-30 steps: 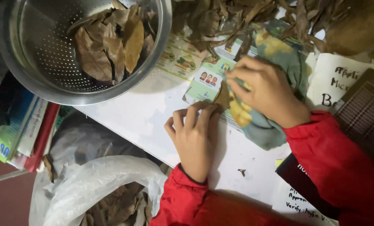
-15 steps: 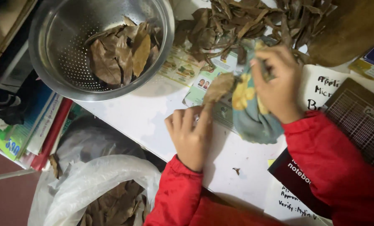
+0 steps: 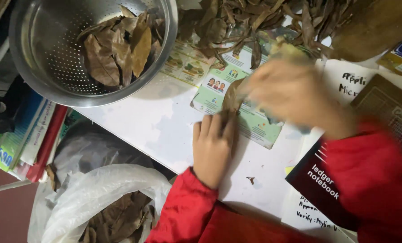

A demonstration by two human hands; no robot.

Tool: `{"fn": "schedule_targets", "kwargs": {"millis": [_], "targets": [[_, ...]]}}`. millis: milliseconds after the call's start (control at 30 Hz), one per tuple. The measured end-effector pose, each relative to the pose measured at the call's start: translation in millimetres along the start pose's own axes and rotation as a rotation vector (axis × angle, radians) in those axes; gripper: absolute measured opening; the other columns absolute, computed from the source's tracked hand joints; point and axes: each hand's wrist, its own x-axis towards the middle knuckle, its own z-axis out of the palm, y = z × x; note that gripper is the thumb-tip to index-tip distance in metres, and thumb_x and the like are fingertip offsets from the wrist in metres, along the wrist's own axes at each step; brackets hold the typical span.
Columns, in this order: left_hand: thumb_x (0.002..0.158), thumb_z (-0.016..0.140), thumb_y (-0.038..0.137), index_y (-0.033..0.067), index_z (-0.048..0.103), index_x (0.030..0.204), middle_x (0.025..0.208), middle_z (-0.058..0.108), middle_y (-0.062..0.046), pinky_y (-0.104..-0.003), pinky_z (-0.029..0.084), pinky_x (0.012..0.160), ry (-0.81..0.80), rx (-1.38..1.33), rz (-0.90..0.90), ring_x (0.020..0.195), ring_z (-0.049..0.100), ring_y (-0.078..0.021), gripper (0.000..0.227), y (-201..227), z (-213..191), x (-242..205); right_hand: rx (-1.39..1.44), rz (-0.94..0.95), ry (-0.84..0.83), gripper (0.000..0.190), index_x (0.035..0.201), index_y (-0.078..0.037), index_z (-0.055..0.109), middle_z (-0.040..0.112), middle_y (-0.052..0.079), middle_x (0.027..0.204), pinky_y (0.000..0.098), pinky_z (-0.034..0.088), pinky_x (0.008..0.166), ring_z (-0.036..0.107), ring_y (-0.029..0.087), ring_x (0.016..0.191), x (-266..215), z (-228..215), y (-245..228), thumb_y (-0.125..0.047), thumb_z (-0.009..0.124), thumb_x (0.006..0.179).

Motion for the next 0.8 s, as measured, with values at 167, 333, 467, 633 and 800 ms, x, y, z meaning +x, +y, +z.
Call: {"fn": "schedule_targets", "kwargs": {"millis": [167, 333, 467, 633, 800], "targets": [[0.103, 0.059, 0.015, 0.0040, 0.066, 0.129, 0.133, 0.066, -0.010, -0.043, 0.044, 0.090, -0.046, -0.033, -0.057, 0.108, 0.060, -0.0289, 0.029, 10.9, -19.8, -20.9, -0.052, 0.078, -0.106, 0.008, 0.101, -0.004, 0.075, 0.069, 0.008, 0.097, 0.0362, 0.058, 0.077, 0.064, 0.024, 0.092, -7.2, 60.8, 4.6, -0.004, 0.073, 0.093], [0.105, 0.057, 0.015, 0.0015, 0.062, 0.135, 0.141, 0.064, -0.009, -0.042, 0.043, 0.100, -0.093, -0.102, -0.098, 0.121, 0.061, -0.0284, 0.034, 15.4, -34.5, -24.3, -0.171, 0.133, -0.017, 0.008, 0.101, -0.003, 0.075, 0.065, 0.006, 0.096, 0.0396, 0.054, 0.073, 0.061, 0.026, 0.086, -3.8, 54.4, -0.6, 0.003, 0.074, 0.096], [0.103, 0.061, 0.007, -0.0047, 0.064, 0.126, 0.132, 0.066, -0.017, -0.044, 0.050, 0.099, 0.017, -0.240, -0.077, 0.122, 0.065, -0.0337, 0.026, 15.7, -36.0, -25.2, -0.267, 0.148, -0.038, 0.015, 0.110, -0.001, 0.077, 0.063, 0.008, 0.095, 0.0377, 0.053, 0.065, 0.058, 0.025, 0.086, -6.7, 55.6, 2.5, 0.002, 0.077, 0.095], [0.103, 0.060, 0.010, -0.0007, 0.064, 0.129, 0.135, 0.067, -0.013, -0.042, 0.048, 0.100, -0.011, -0.202, -0.110, 0.124, 0.064, -0.0312, 0.028, 16.4, -31.4, -27.0, 0.128, 0.106, -0.143, 0.017, 0.108, -0.004, 0.074, 0.072, 0.013, 0.086, 0.0341, 0.062, 0.068, 0.068, 0.020, 0.074, -6.4, 54.4, -5.8, -0.012, 0.075, 0.093], [0.102, 0.060, 0.006, -0.0035, 0.067, 0.123, 0.130, 0.068, -0.016, -0.044, 0.051, 0.102, 0.044, -0.229, -0.097, 0.123, 0.066, -0.0325, 0.024, 17.2, -33.5, -26.2, 0.030, 0.120, -0.197, 0.013, 0.108, -0.005, 0.076, 0.073, 0.008, 0.098, 0.0313, 0.058, 0.071, 0.066, 0.018, 0.082, -3.6, 55.4, 10.3, -0.008, 0.071, 0.096]]}}
